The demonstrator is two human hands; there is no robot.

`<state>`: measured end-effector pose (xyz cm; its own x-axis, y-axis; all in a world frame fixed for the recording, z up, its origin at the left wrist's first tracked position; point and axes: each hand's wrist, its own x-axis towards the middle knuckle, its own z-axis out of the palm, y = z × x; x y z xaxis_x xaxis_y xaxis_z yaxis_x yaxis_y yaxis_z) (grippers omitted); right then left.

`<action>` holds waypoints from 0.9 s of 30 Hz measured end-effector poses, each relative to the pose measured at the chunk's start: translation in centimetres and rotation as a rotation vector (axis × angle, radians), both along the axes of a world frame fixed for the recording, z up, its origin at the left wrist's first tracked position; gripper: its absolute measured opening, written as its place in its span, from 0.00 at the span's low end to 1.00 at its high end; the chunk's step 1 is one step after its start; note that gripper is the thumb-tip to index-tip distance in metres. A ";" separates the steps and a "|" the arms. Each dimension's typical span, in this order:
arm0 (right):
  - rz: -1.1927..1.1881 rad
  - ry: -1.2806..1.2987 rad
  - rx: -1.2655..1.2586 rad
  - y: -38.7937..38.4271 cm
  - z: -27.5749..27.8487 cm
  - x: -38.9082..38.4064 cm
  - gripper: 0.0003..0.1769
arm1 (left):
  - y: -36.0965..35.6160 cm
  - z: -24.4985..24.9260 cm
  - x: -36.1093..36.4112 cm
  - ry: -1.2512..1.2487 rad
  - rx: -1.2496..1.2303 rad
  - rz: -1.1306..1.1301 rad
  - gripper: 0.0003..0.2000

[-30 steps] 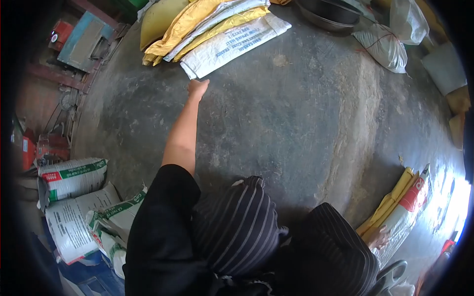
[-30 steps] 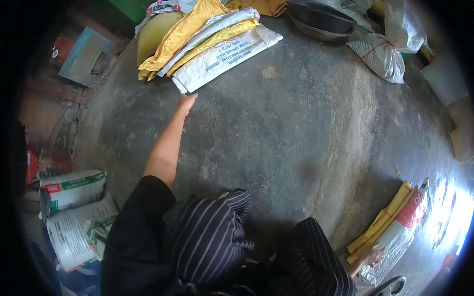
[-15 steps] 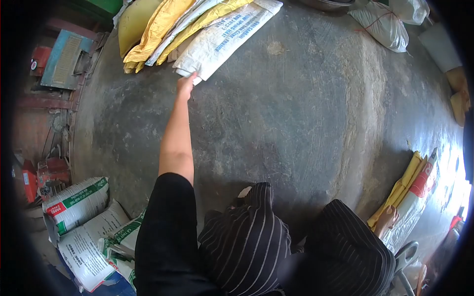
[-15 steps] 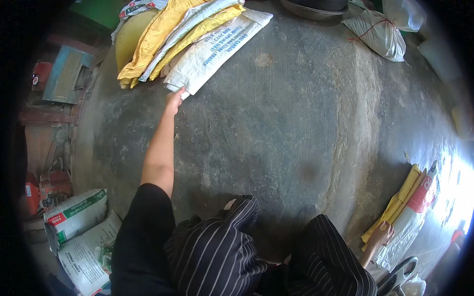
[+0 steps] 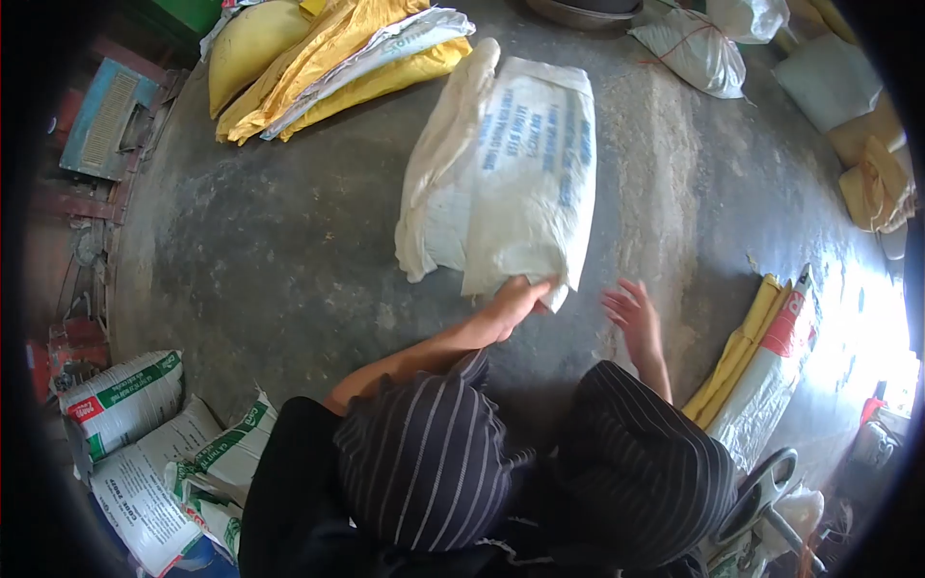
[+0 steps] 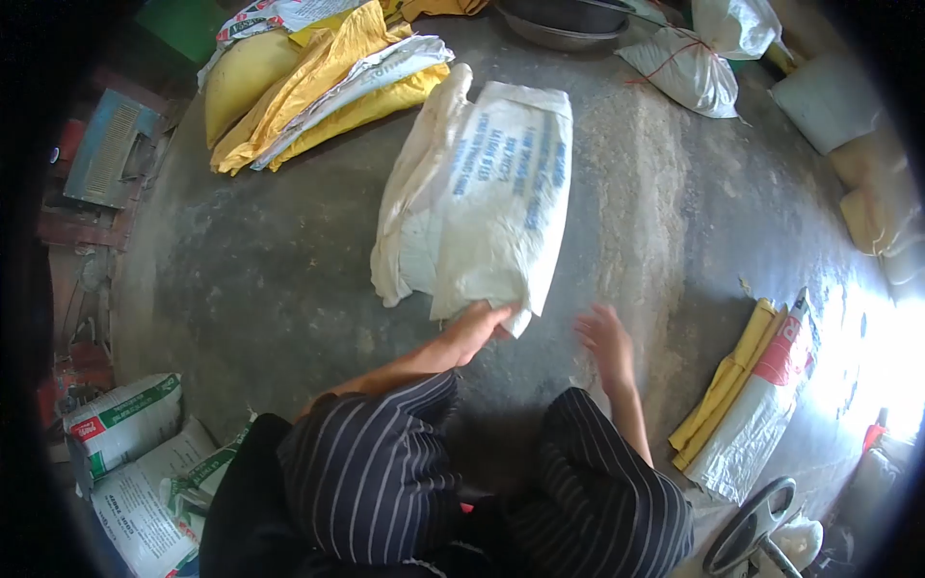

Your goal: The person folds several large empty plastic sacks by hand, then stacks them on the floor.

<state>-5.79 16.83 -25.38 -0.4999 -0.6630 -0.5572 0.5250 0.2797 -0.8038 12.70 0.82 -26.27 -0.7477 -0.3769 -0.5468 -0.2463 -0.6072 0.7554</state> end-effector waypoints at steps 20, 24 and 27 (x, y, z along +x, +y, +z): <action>0.533 1.401 0.235 -3.7 -2.9 7.5 0.35 | -9.9 -6.6 -0.5 -0.794 -0.988 -0.112 0.41; 0.601 1.514 0.414 -3.0 -3.5 7.6 0.40 | -9.7 -4.7 0.7 -0.333 -0.649 -0.032 0.21; 0.585 1.347 0.554 -2.6 -4.7 5.6 0.41 | -9.8 -4.2 2.0 -0.338 -0.681 -0.076 0.22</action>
